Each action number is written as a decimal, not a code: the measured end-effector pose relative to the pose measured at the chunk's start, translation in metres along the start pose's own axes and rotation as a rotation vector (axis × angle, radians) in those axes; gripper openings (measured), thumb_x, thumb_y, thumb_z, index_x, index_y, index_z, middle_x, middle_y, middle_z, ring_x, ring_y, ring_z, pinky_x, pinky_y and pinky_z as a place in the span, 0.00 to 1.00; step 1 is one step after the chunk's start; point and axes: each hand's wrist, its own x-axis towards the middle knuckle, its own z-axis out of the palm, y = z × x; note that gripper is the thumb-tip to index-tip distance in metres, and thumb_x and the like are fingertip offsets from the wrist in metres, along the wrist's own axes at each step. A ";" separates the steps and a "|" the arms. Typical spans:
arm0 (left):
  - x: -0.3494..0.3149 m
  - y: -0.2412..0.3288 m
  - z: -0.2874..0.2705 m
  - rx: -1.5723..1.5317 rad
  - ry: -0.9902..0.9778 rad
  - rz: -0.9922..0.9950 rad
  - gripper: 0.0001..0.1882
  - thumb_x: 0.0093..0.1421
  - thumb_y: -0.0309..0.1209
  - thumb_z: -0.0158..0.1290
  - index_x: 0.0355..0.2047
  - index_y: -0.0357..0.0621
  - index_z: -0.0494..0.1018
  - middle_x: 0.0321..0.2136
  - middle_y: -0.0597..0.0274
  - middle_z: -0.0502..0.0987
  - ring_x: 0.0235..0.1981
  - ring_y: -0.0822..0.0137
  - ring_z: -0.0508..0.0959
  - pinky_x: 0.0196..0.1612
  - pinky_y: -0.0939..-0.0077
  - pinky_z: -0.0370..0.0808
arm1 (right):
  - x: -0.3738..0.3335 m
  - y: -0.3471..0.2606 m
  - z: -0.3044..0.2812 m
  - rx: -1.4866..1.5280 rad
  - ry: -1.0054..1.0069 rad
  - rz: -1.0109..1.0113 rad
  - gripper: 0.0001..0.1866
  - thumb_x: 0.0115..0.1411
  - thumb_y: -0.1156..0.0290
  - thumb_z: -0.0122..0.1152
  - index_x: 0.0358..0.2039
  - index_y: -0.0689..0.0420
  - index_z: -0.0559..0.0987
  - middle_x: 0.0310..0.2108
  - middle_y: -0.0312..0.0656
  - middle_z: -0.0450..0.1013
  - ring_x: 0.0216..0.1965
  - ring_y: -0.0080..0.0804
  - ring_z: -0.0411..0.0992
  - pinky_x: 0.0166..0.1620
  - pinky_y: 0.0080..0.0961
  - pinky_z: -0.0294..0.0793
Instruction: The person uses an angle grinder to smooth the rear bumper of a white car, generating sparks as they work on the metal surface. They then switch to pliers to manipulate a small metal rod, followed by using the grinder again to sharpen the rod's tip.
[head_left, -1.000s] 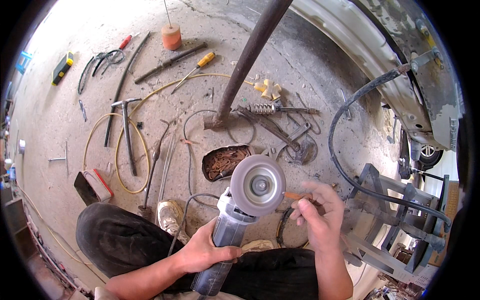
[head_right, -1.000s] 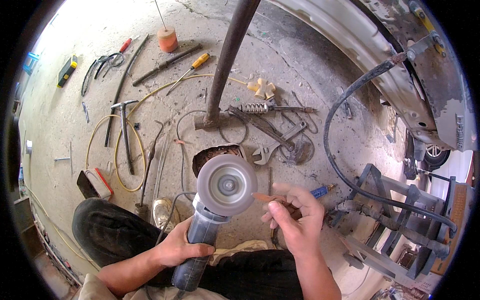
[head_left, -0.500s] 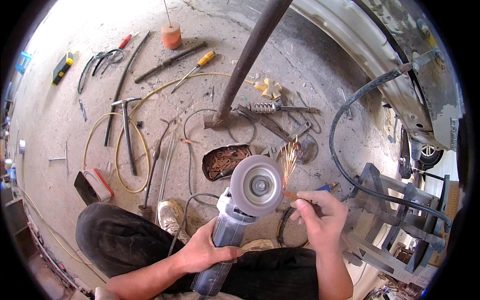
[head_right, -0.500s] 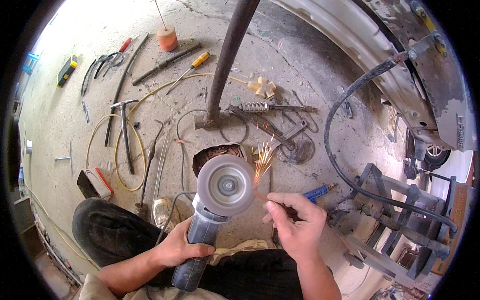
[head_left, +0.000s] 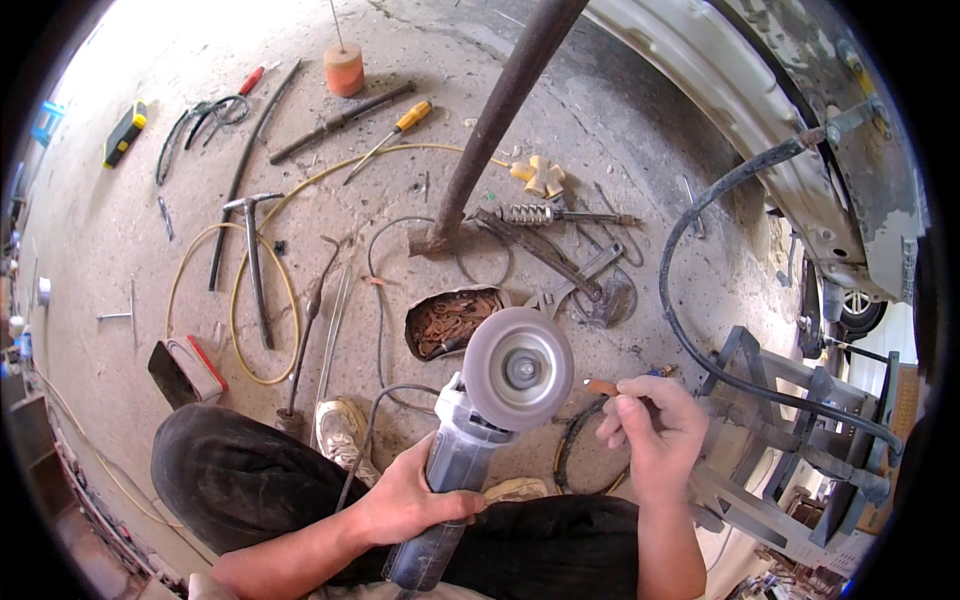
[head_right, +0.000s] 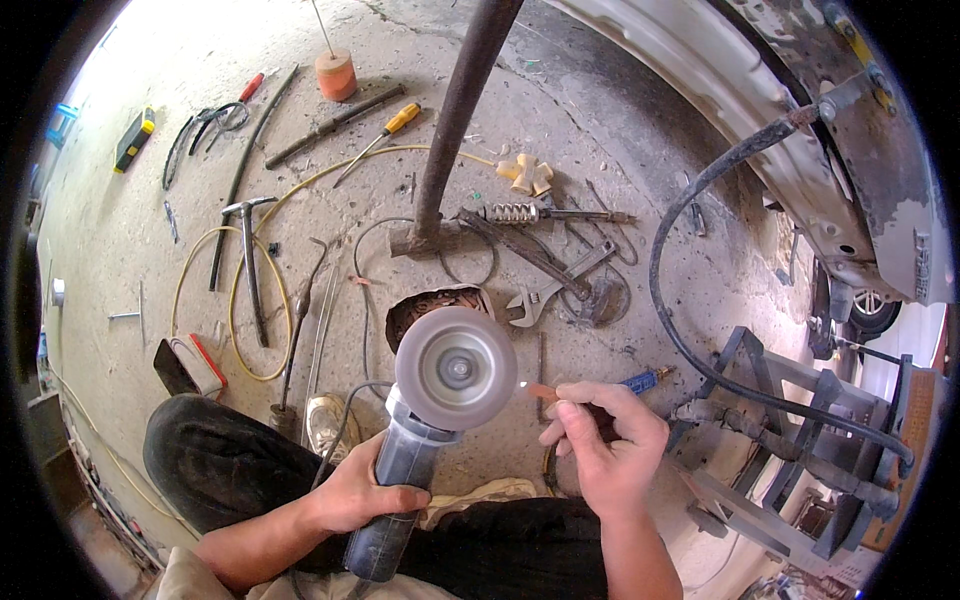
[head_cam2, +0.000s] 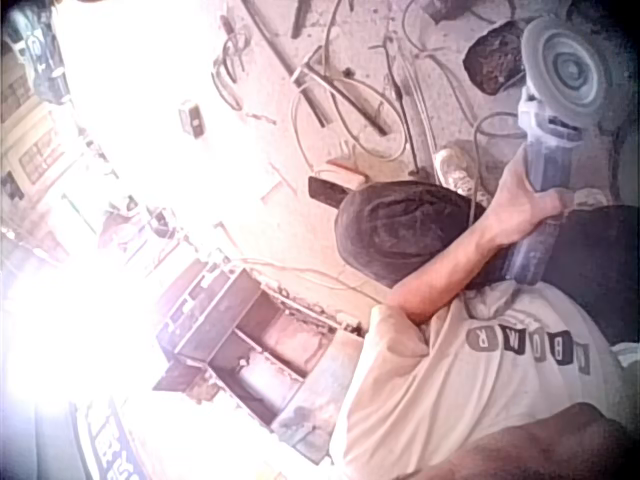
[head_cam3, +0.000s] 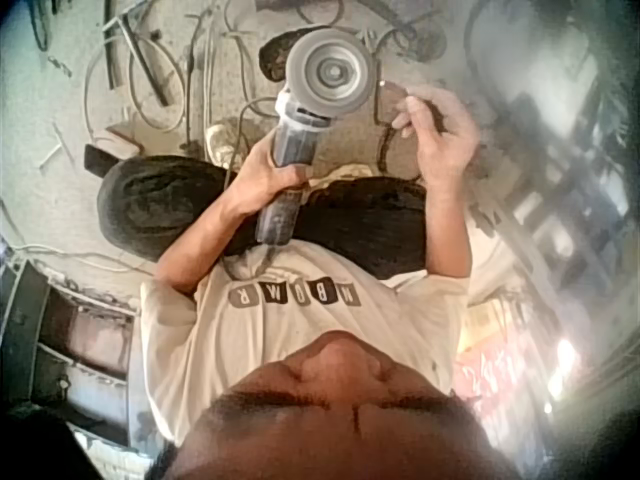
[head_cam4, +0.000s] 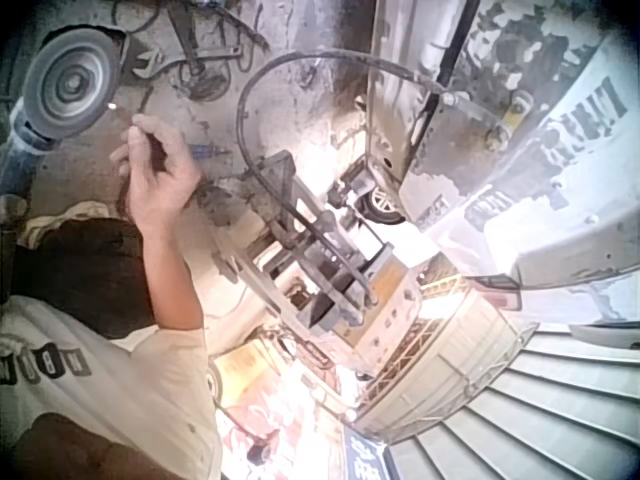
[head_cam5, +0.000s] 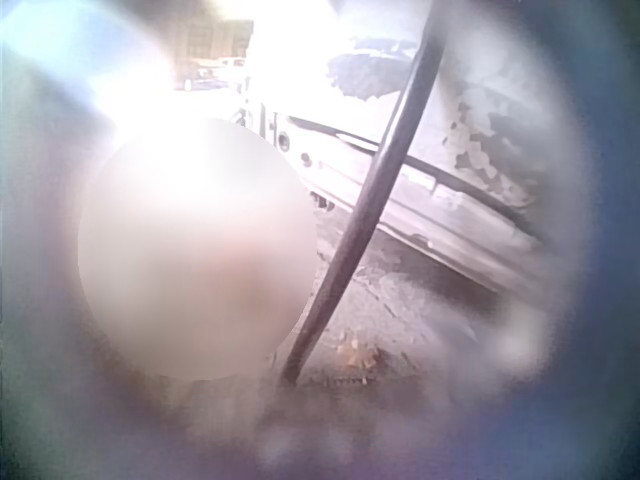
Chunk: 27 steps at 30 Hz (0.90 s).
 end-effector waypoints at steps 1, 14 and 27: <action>0.001 -0.001 0.000 0.008 0.003 0.013 0.33 0.49 0.30 0.62 0.52 0.33 0.60 0.32 0.61 0.72 0.28 0.72 0.75 0.36 0.77 0.73 | 0.001 0.002 -0.001 -0.003 -0.004 -0.008 0.07 0.56 0.80 0.59 0.37 0.65 0.77 0.25 0.44 0.76 0.23 0.25 0.76 0.25 0.16 0.73; 0.000 0.000 0.001 0.011 -0.007 -0.001 0.33 0.49 0.32 0.62 0.52 0.33 0.61 0.33 0.62 0.72 0.33 0.73 0.74 0.39 0.77 0.71 | 0.000 0.003 0.006 -0.012 -0.011 0.070 0.12 0.63 0.69 0.54 0.39 0.65 0.78 0.22 0.43 0.76 0.20 0.24 0.74 0.20 0.12 0.66; -0.001 -0.004 -0.002 0.048 0.001 0.017 0.33 0.48 0.33 0.62 0.51 0.33 0.61 0.34 0.61 0.72 0.33 0.72 0.74 0.41 0.75 0.72 | -0.003 0.005 0.013 -0.039 0.004 0.089 0.12 0.64 0.68 0.54 0.36 0.66 0.78 0.20 0.43 0.76 0.18 0.23 0.74 0.19 0.12 0.66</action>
